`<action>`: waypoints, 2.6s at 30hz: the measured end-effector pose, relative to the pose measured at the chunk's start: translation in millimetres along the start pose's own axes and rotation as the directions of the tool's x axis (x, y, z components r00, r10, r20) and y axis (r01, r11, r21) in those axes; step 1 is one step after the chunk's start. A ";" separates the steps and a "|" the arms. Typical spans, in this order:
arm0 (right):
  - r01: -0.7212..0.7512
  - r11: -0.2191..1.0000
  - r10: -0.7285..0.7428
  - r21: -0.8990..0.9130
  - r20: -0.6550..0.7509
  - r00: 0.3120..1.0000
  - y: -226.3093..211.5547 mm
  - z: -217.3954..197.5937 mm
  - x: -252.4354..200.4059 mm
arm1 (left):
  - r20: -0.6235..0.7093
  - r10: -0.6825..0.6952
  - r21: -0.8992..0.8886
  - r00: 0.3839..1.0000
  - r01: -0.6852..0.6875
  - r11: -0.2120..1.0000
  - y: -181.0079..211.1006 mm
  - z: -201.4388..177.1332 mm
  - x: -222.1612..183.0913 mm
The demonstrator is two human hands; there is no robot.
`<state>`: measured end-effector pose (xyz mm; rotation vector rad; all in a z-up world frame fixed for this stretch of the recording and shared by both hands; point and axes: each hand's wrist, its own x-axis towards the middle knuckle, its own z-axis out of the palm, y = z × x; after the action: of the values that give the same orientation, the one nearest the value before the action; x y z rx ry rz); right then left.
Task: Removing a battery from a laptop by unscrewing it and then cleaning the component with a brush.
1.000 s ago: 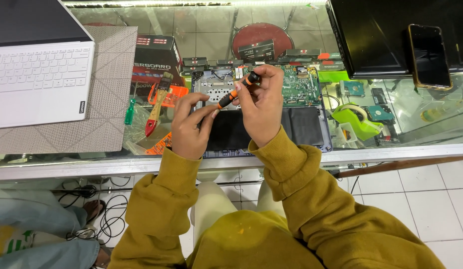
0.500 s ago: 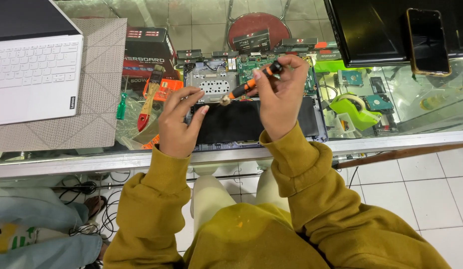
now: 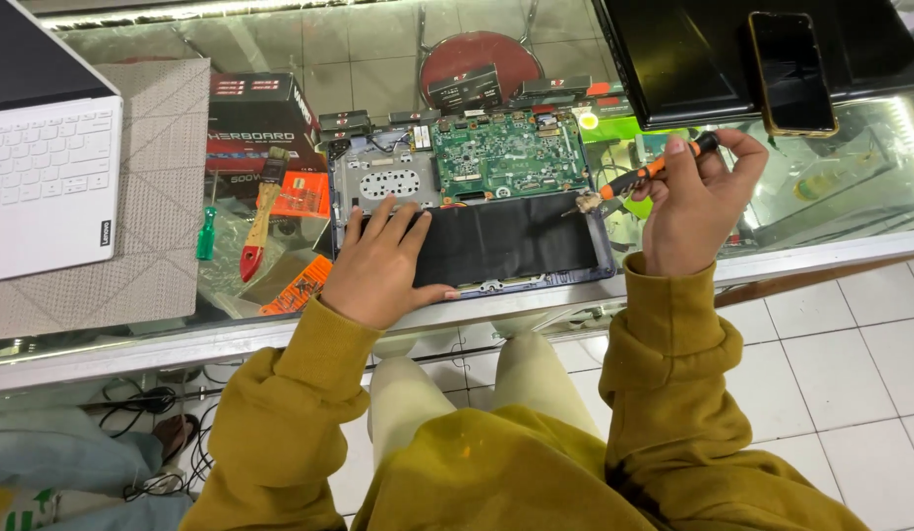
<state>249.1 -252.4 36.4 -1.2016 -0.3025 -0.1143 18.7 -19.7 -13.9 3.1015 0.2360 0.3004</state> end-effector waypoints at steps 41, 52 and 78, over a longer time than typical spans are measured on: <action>-0.278 0.895 0.333 0.350 -0.108 0.937 50.4 -44.2 6.2 | -0.281 -0.060 -0.511 0.958 -0.096 0.854 -27.3 -44.2 -2.7; -0.174 0.958 0.202 0.228 -0.106 0.974 68.1 -64.8 18.9 | -0.268 -0.233 -0.854 0.935 -0.118 0.507 -37.7 -48.6 -4.5; 0.537 0.718 -0.197 -0.442 0.611 0.766 64.6 5.1 15.2 | -0.333 -0.261 -0.787 0.906 -0.115 0.606 -17.8 -54.0 -28.1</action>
<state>278.6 -223.3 -15.6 -1.7900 -1.0818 -0.2601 -21.6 -6.2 33.2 2.0842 0.1659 0.8161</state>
